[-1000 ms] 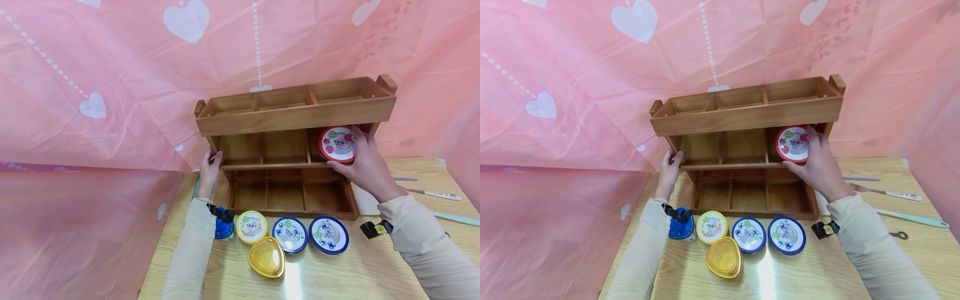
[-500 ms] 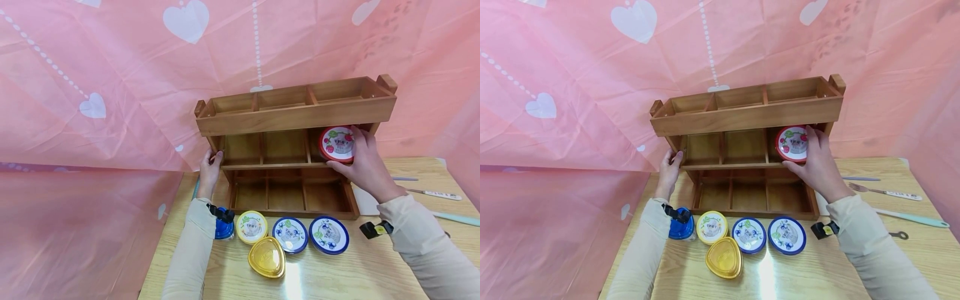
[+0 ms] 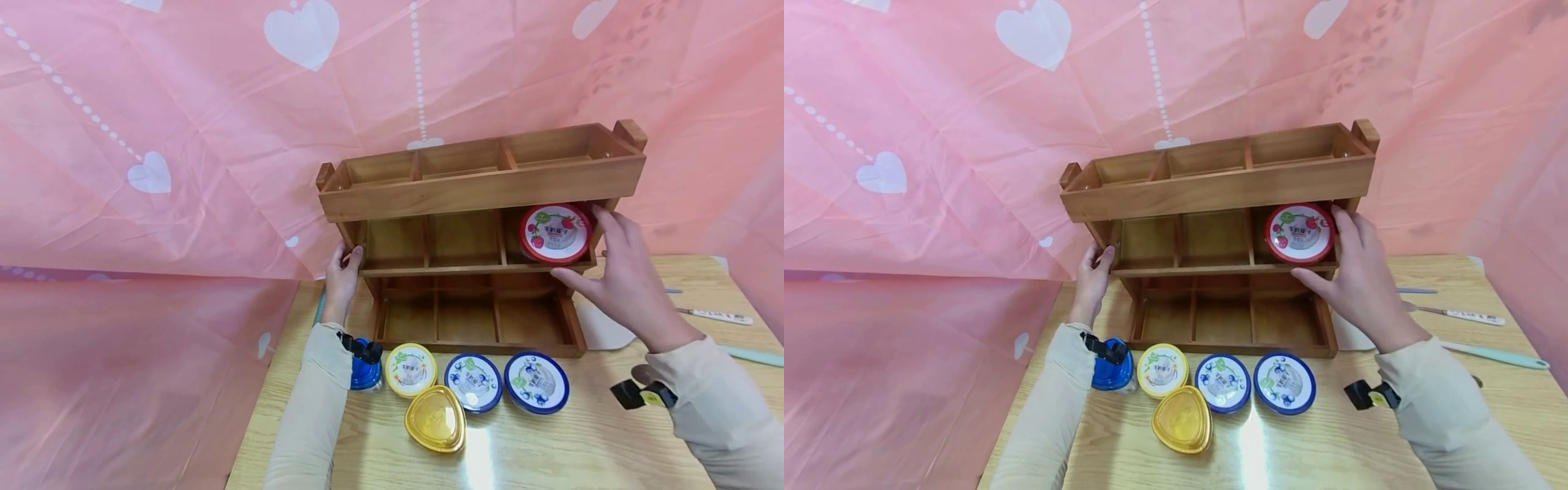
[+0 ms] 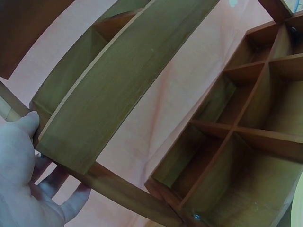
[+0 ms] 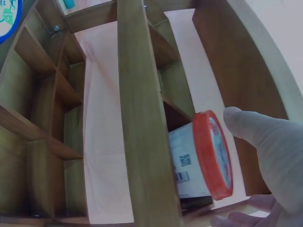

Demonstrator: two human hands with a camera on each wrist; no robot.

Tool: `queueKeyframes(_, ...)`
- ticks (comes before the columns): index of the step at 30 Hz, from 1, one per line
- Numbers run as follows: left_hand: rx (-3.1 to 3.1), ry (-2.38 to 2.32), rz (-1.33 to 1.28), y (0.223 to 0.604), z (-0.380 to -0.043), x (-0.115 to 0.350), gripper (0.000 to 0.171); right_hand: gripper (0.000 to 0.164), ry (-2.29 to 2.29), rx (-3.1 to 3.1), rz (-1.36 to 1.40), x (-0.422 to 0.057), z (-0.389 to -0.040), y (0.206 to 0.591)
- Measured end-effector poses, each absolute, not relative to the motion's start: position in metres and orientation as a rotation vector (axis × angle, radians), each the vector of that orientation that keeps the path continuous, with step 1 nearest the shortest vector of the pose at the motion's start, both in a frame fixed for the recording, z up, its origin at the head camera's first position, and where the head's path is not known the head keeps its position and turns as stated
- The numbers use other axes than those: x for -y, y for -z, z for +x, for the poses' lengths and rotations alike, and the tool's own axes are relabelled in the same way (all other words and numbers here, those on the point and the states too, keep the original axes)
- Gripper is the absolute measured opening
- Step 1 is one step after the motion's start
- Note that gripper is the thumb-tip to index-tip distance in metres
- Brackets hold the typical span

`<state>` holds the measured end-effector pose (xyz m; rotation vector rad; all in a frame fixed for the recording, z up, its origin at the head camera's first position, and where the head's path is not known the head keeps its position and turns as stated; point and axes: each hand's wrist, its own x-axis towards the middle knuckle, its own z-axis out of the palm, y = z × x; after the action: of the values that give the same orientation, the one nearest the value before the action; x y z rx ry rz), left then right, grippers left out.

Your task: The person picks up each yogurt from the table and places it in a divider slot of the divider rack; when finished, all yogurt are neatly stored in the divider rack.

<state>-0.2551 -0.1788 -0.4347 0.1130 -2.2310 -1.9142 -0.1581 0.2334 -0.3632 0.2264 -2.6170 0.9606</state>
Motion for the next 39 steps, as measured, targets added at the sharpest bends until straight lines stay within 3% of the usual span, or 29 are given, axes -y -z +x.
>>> queueKeyframes(17, 2.205, 1.935, 0.102, 0.434, -0.255, 0.179, 0.044, 0.109, -0.93, 2.627, 0.206, -0.234, -0.106, 0.377)
queueKeyframes(39, 2.213, 1.929, 0.09, 0.433, -0.253, 0.178, 0.047, 0.111, -1.027, 2.896, 0.262, -0.22, -0.055, 0.481)
